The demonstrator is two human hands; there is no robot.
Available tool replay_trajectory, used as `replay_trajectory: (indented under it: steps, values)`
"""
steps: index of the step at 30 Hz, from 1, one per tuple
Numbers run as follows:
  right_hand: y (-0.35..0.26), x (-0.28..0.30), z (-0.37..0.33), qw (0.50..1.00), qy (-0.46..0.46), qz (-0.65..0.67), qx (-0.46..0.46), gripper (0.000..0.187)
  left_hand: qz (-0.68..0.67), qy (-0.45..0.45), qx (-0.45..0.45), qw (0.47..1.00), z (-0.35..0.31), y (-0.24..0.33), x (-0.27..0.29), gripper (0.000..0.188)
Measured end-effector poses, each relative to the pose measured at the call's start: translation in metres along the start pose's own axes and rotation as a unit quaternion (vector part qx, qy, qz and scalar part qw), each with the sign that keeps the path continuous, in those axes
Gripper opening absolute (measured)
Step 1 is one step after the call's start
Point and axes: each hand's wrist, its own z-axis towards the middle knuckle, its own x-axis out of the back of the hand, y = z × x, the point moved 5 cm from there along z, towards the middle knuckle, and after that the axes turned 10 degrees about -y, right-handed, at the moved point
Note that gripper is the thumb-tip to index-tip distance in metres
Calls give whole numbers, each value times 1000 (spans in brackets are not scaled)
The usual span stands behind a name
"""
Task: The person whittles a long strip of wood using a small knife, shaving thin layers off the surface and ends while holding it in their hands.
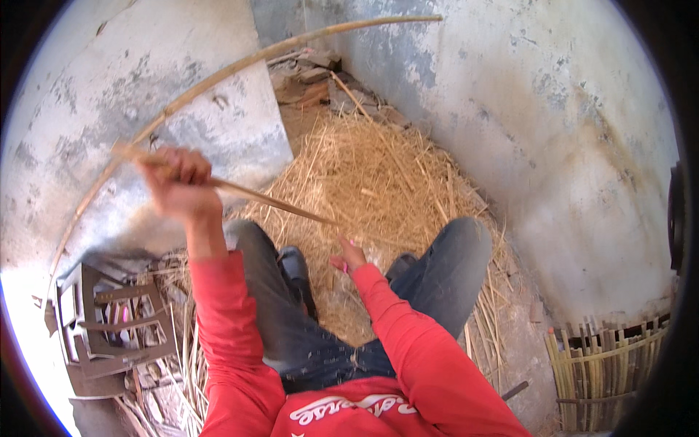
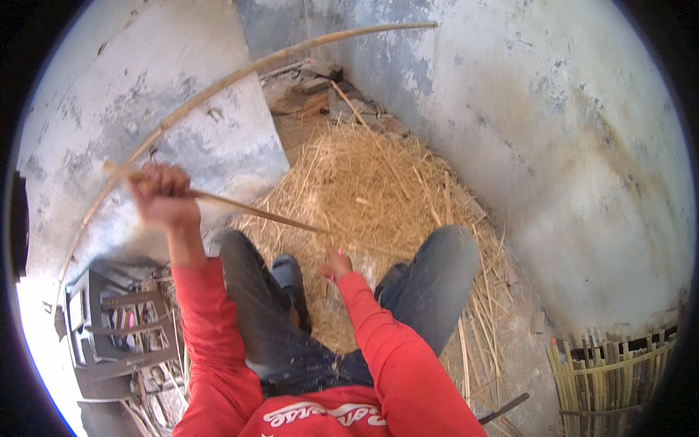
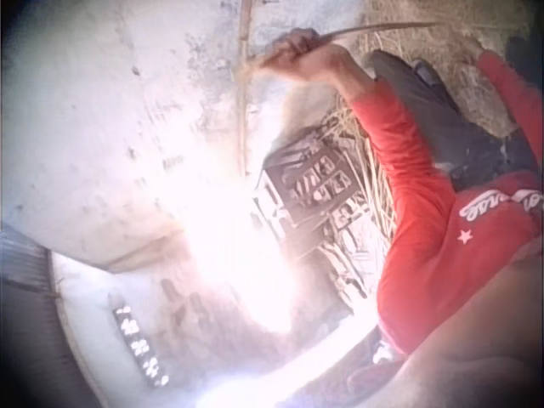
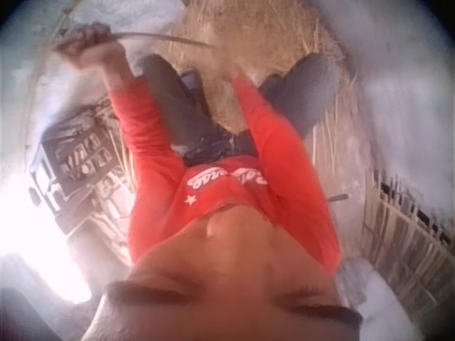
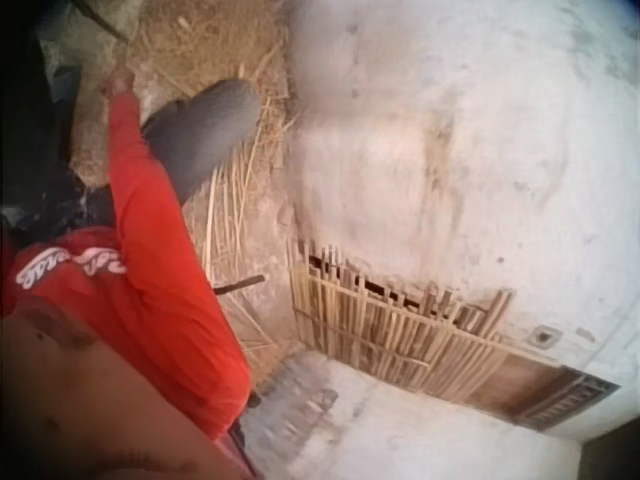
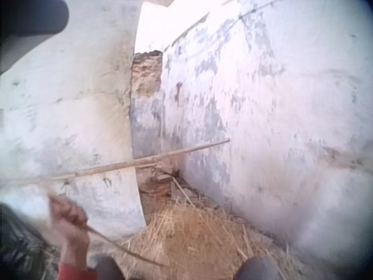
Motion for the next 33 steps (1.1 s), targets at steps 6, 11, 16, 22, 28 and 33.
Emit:
replay_trajectory:
  steps: [6,11,16,22,28,33]
  values:
    - [-10,-50,-133,935,-274,208,84,37,-17,-67,-128,989,-136,225,7,37]
    - [-37,-74,-209,896,-304,290,143,22,-65,-151,-158,974,-166,295,-6,26]
    - [-77,-62,-253,888,-303,283,200,19,-69,-117,-151,979,-191,305,53,30]
    - [-140,-18,-271,881,-206,196,378,15,40,134,214,967,-283,183,126,57]
    - [-159,14,-264,889,-211,182,364,17,674,-150,79,719,-294,158,30,42]
    - [-155,40,-252,884,-206,193,372,18,833,-227,0,505,-250,158,-22,26]
